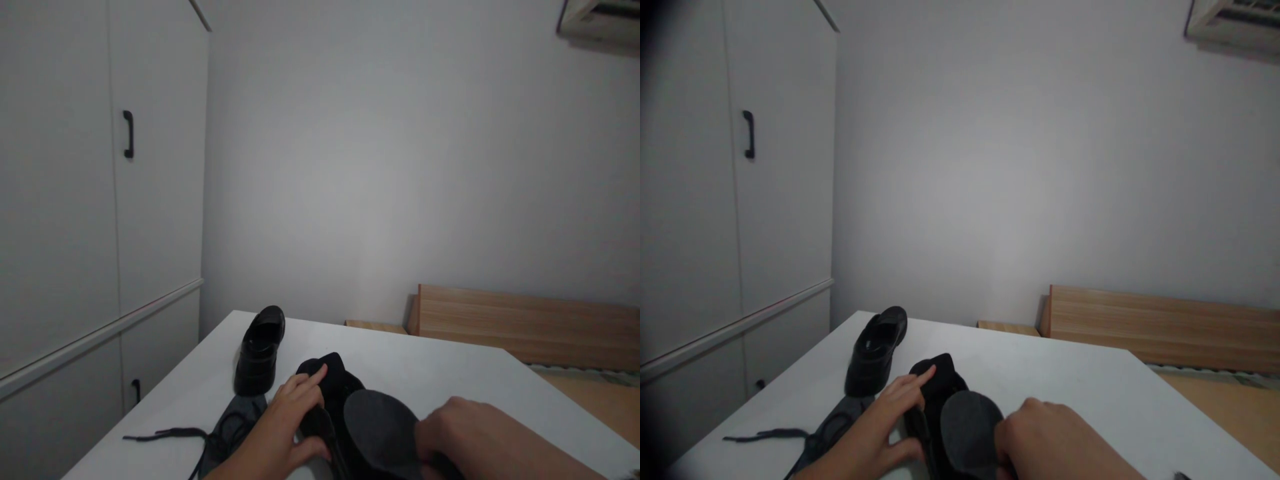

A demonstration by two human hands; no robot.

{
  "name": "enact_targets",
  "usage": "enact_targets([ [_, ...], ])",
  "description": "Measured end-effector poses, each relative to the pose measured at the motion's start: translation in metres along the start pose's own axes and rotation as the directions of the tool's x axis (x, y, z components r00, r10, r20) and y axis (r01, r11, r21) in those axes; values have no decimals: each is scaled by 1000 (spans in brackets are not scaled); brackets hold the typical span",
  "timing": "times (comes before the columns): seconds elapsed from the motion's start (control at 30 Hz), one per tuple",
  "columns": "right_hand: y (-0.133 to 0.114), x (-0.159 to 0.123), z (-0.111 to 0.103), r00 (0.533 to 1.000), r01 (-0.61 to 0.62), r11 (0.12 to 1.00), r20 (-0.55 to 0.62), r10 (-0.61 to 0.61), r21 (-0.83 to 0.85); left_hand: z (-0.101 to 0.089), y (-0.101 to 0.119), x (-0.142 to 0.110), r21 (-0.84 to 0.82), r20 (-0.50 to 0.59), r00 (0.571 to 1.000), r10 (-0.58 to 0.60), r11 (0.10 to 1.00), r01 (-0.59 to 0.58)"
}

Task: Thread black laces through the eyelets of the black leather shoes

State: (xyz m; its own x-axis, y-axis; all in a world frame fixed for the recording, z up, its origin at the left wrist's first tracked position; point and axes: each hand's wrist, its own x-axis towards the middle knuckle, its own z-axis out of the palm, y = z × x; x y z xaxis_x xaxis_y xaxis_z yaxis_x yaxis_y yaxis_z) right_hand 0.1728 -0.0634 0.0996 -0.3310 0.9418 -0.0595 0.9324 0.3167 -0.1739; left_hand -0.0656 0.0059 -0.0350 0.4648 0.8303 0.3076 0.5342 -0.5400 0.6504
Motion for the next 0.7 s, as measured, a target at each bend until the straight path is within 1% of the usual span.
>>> enact_targets([
  [0.13,-31,20,7,999,25,966,49,-13,-259,-1,5,1,-25,-14,1000,-9,1000,9],
  [0.2,-44,29,11,999,21,947,47,-6,-321,1,4,2,-25,-9,1000,-8,1000,8],
  [0.27,-55,38,15,999,10,943,46,6,-333,2,2,3,-16,-8,1000,-2,1000,2],
  [0.37,-68,51,22,998,-2,954,65,23,-301,2,0,3,-10,-12,1000,8,1000,-9],
  [0.47,-74,62,33,996,2,965,83,20,-262,1,1,0,-18,-23,999,27,999,-27],
  [0.6,-67,77,53,997,20,984,79,-6,-175,-1,4,-2,-46,-35,999,32,998,-34],
  [0.7,-57,87,68,998,63,997,30,-62,-34,-1,5,-2,-58,-35,999,35,998,-37],
])
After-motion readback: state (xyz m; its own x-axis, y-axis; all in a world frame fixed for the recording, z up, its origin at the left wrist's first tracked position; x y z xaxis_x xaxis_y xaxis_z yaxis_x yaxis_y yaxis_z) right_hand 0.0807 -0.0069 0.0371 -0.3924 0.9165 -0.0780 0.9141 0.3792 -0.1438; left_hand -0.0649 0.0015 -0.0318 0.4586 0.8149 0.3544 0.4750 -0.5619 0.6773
